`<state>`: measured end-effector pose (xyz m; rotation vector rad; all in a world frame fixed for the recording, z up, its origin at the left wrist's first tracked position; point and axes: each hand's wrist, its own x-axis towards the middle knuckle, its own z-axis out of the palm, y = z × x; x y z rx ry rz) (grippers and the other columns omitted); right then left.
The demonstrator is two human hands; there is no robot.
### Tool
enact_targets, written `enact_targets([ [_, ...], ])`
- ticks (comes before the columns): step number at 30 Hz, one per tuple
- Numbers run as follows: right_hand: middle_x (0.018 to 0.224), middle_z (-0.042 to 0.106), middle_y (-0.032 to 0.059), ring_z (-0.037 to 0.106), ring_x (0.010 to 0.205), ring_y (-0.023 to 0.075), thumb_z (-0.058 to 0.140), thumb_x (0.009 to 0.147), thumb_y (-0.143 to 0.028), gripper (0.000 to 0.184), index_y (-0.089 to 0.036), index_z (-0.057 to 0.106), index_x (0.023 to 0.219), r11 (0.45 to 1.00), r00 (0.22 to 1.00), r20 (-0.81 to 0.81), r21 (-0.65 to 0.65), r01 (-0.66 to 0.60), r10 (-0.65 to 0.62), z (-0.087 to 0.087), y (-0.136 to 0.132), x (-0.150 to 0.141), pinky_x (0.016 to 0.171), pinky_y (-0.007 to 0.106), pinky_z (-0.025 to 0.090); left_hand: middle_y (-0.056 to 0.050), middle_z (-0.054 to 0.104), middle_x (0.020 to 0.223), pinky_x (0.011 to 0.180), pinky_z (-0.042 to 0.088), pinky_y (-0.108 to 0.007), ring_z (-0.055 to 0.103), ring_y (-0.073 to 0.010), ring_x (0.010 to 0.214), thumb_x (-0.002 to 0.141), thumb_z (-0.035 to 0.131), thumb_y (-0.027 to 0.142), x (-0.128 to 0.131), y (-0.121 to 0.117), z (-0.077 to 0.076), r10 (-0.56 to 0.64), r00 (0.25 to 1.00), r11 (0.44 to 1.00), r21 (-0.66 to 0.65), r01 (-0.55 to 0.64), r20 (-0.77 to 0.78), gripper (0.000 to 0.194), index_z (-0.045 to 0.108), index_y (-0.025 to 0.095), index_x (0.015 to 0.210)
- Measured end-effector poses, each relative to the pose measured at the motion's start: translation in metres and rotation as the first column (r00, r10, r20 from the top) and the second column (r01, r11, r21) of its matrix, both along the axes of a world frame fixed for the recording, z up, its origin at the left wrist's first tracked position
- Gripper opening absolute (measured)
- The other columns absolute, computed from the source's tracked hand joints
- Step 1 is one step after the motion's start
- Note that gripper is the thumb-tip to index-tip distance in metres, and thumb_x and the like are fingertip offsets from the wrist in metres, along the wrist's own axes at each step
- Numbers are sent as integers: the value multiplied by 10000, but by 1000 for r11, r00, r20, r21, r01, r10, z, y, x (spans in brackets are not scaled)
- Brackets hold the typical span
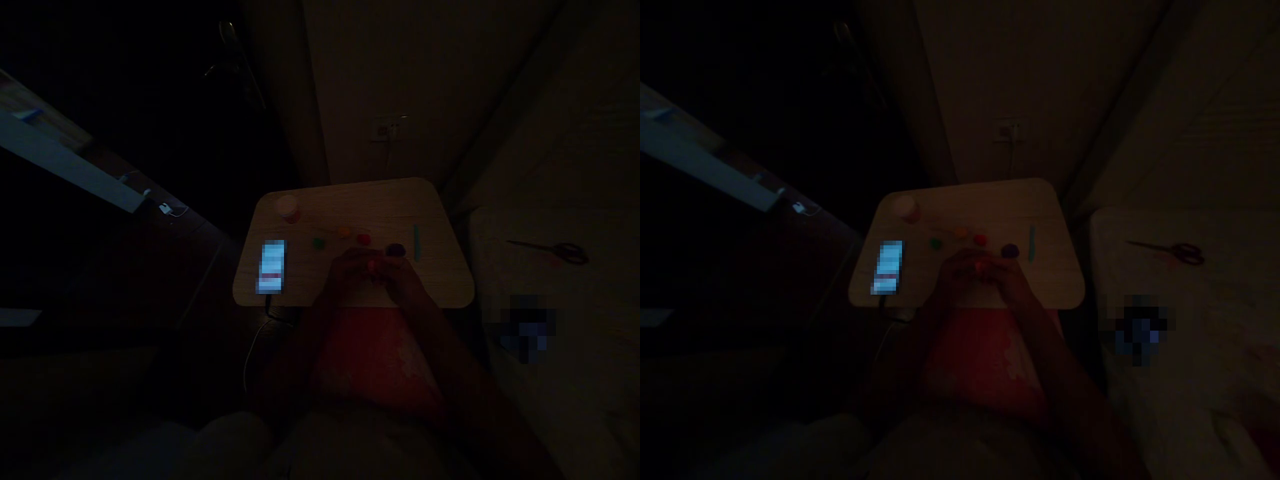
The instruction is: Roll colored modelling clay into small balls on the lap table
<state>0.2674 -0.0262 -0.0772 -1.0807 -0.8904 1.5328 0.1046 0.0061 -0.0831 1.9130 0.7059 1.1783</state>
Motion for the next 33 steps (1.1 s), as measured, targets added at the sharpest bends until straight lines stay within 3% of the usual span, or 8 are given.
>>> enact_targets([
  [4, 598, 578, 30, 467, 522, 145, 808, 695, -661, 470, -217, 652, 686, 999, 997, 59, 13, -52, 51, -7, 0, 0, 480, 286, 340, -122, 776, 1172, 1006, 571, -436, 717, -254, 1120, 941, 679, 507, 0, 0, -3, 30, 999, 999, -23, -29, 35, 360, 806, 215, 1109],
  [8, 615, 569, 35, 449, 543, 146, 742, 781, -690, 496, -217, 638, 678, 997, 993, 121, 70, -25, 17, -13, -1, -4, 500, 295, 326, -124, 786, 1108, 976, 579, -415, 724, -244, 1069, 950, 673, 489, 1, 0, -5, 73, 996, 997, -32, -72, 49, 359, 807, 186, 1087],
  [17, 620, 556, 24, 456, 566, 152, 736, 751, -736, 531, -226, 610, 674, 994, 991, 122, 97, 43, -55, -13, -2, -8, 518, 290, 354, -130, 780, 1120, 1005, 574, -430, 724, -240, 1085, 951, 683, 448, 3, 3, -11, 97, 995, 993, -74, -96, 4, 311, 810, 176, 1035],
  [25, 609, 581, 28, 471, 549, 149, 703, 807, -718, 523, -221, 620, 669, 991, 976, 214, 133, 24, -52, -21, -1, -5, 507, 288, 365, -114, 789, 1135, 1003, 583, -441, 733, -239, 1068, 995, 615, 337, 5, 0, -14, 117, 993, 993, -26, -117, -26, 254, 808, 192, 1074],
  [33, 564, 577, 37, 447, 506, 135, 705, 820, -686, 531, -201, 621, 621, 992, 947, 320, 125, -2, -38, -9, -2, -5, 460, 280, 320, -139, 750, 1198, 1054, 550, -456, 689, -262, 1148, 1013, 547, 279, 6, -7, -13, 174, 977, 982, 96, -163, -124, 292, 753, 170, 1188],
])
